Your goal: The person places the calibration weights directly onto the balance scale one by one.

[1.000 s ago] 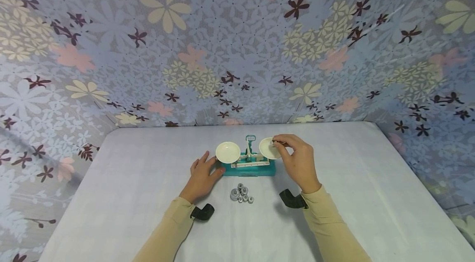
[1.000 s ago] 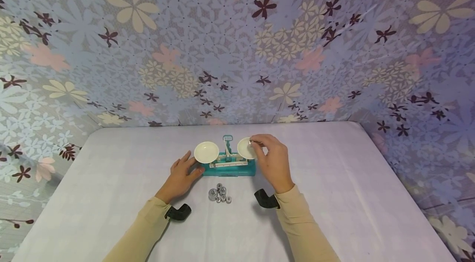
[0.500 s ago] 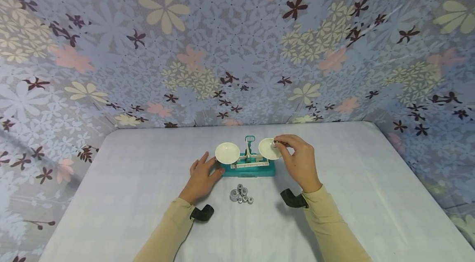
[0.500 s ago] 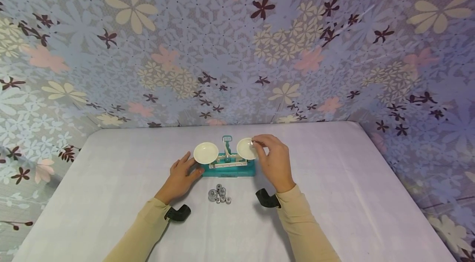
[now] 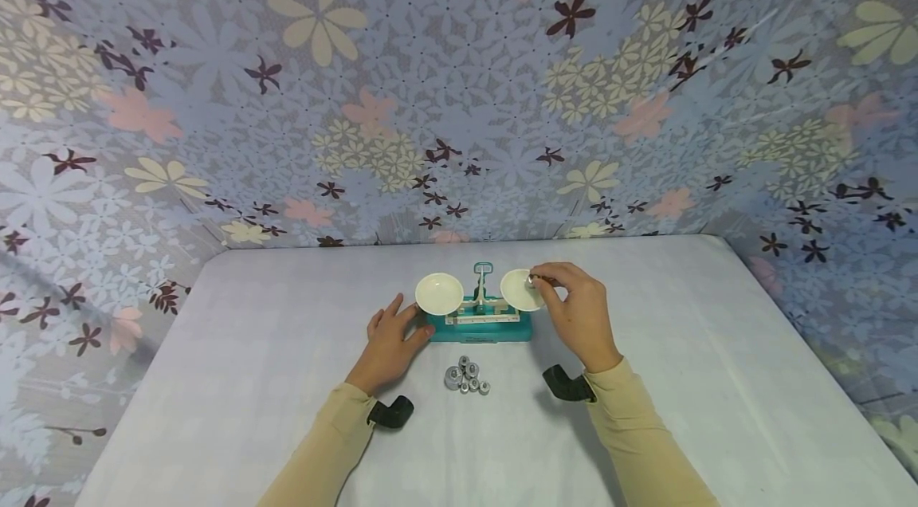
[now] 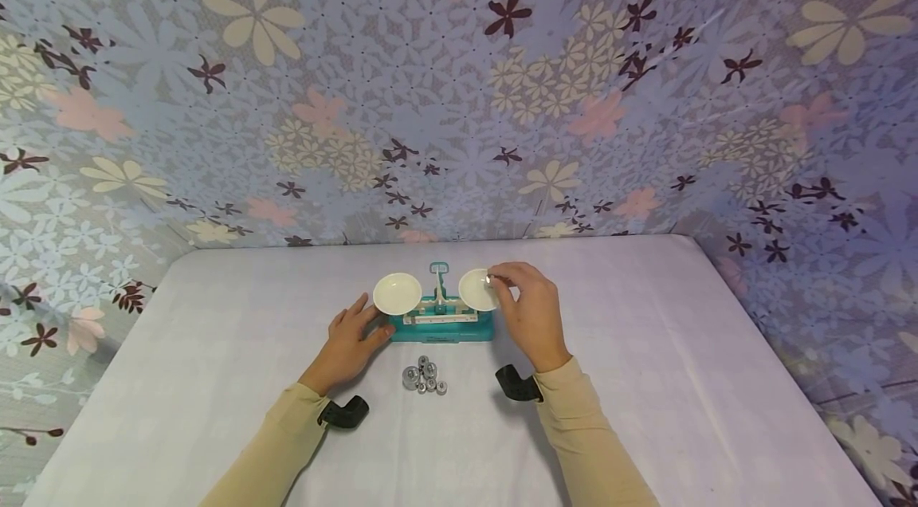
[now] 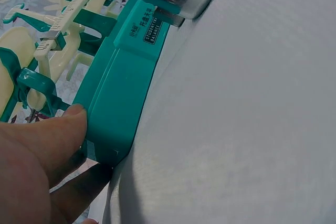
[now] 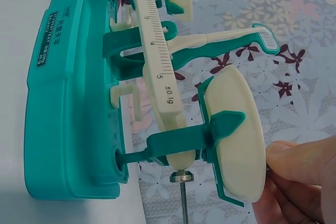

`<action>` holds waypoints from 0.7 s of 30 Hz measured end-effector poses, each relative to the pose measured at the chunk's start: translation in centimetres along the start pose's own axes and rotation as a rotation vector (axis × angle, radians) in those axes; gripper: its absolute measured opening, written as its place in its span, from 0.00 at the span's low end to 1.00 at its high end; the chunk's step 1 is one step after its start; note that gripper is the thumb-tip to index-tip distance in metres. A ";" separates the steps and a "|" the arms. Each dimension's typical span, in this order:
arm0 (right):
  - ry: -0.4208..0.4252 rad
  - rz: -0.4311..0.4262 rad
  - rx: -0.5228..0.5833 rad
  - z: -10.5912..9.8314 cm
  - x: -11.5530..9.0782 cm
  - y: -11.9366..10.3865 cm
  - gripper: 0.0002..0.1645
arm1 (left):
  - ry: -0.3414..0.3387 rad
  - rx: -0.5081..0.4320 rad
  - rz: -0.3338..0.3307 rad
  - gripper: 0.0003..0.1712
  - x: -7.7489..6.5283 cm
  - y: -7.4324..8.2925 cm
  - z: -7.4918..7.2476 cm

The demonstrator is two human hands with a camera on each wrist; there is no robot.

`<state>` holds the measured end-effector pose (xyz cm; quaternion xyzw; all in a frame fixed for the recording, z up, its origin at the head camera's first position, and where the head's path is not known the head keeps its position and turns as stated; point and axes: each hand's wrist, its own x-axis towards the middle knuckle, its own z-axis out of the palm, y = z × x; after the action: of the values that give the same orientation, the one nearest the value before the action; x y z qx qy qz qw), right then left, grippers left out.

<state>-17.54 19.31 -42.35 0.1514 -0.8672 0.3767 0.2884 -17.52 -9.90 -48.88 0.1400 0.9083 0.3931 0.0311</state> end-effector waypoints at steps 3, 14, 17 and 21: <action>-0.009 0.002 -0.008 0.1 0.0 0.1 0.08 | 0.002 0.003 -0.001 0.30 0.0 0.0 0.0; -0.042 0.009 -0.024 0.1 -0.2 0.2 0.07 | 0.006 0.005 -0.004 0.30 0.1 0.0 0.1; -0.049 0.015 -0.028 0.1 -0.2 0.2 0.07 | 0.007 0.005 -0.005 0.30 0.1 0.0 0.1; -0.055 0.017 -0.038 0.2 -0.3 0.3 0.06 | 0.008 0.000 -0.004 0.30 0.1 0.1 0.0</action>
<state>-17.54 19.38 -42.78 0.1489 -0.8831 0.3582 0.2640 -17.56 -9.82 -48.86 0.1366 0.9087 0.3935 0.0283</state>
